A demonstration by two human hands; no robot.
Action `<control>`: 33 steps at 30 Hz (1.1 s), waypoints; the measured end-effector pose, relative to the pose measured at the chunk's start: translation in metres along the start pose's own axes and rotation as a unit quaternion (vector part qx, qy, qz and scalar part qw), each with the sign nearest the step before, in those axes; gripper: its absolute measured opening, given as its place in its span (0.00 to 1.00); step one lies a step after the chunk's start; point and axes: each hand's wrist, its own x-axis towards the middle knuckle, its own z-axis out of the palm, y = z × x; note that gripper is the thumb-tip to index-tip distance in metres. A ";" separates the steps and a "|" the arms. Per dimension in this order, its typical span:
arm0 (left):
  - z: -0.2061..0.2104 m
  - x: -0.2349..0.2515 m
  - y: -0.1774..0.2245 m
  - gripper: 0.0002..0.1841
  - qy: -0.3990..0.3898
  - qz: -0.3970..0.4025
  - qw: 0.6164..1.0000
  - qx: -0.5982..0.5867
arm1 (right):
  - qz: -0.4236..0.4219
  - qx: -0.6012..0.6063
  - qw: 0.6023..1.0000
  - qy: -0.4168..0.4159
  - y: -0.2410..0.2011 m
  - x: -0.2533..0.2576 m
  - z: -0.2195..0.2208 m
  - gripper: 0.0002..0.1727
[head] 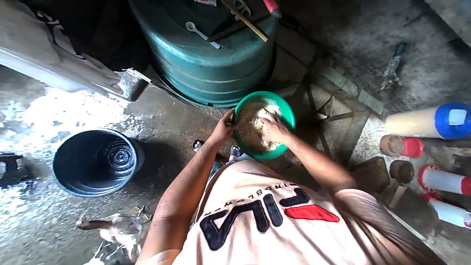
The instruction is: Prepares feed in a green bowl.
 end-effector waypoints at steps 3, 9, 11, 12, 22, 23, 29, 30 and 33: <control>0.001 0.001 -0.004 0.36 -0.002 0.001 1.000 0.008 | 0.024 0.002 1.000 -0.011 -0.015 -0.010 0.017 0.62; -0.001 0.002 0.001 0.37 -0.006 -0.007 1.000 0.021 | -0.010 0.064 0.998 0.009 -0.027 0.027 0.010 0.49; -0.001 0.005 -0.002 0.37 -0.008 -0.005 1.000 0.012 | 0.024 0.066 0.997 0.039 -0.018 0.034 0.000 0.43; -0.002 0.007 -0.003 0.37 -0.009 -0.004 1.000 0.006 | 0.037 0.074 0.995 0.049 -0.013 0.033 -0.007 0.41; 0.010 0.001 0.015 0.37 -0.045 0.022 0.999 0.006 | 0.130 0.436 0.889 0.048 0.013 0.059 -0.050 0.24; 0.013 0.000 0.020 0.38 -0.049 0.022 0.999 0.007 | 0.121 0.431 0.893 0.045 0.004 0.065 -0.049 0.22; 0.016 0.004 0.026 0.36 -0.031 0.021 0.999 0.018 | -0.049 0.144 0.988 0.008 -0.053 0.059 -0.038 0.14; 0.016 0.005 0.026 0.36 -0.027 0.020 0.999 0.019 | -0.087 0.081 0.993 0.016 -0.055 0.050 -0.035 0.13; 0.013 0.007 0.023 0.36 -0.027 0.020 0.999 0.017 | -0.094 -0.011 0.995 -0.026 -0.055 0.017 -0.025 0.29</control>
